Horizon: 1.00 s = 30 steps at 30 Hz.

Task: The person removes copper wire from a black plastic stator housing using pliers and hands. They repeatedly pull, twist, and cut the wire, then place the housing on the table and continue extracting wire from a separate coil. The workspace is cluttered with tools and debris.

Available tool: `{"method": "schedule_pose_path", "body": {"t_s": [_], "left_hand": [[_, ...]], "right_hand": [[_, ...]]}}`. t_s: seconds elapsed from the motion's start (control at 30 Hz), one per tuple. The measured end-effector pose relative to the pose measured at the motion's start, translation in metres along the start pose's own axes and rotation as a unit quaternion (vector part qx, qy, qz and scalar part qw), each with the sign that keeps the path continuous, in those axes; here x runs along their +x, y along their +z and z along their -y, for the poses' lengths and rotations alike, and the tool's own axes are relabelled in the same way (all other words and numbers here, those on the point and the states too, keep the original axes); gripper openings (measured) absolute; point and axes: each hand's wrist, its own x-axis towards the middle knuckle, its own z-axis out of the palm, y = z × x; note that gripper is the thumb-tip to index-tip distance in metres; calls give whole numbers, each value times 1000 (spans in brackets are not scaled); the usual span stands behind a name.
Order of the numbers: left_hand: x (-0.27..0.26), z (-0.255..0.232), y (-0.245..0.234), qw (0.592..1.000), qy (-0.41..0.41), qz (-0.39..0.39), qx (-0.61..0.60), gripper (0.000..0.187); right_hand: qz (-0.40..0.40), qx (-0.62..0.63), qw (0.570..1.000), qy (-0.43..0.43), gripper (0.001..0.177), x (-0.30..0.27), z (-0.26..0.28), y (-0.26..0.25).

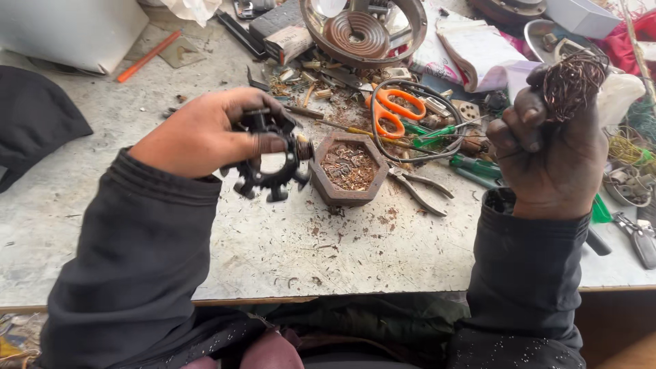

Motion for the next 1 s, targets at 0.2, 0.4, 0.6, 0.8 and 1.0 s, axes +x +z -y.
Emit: {"method": "schedule_pose_path", "body": {"t_s": [0.2, 0.4, 0.6, 0.8, 1.0], "left_hand": [[-3, 7, -17, 993, 100, -61, -31, 30], [15, 28, 4, 980, 139, -109, -94, 34], [9, 31, -9, 910, 206, -292, -212, 34], [7, 38, -13, 860, 286, -342, -247, 38], [8, 43, -9, 863, 329, -341, -176, 36]], "right_hand": [[16, 35, 998, -53, 31, 15, 8, -14], [-65, -67, 994, -49, 38, 42, -18, -5], [-5, -175, 984, -38, 23, 34, -51, 30], [24, -339, 940, 9, 23, 37, -72, 44], [12, -481, 877, 1, 30, 38, -96, 46]]}}
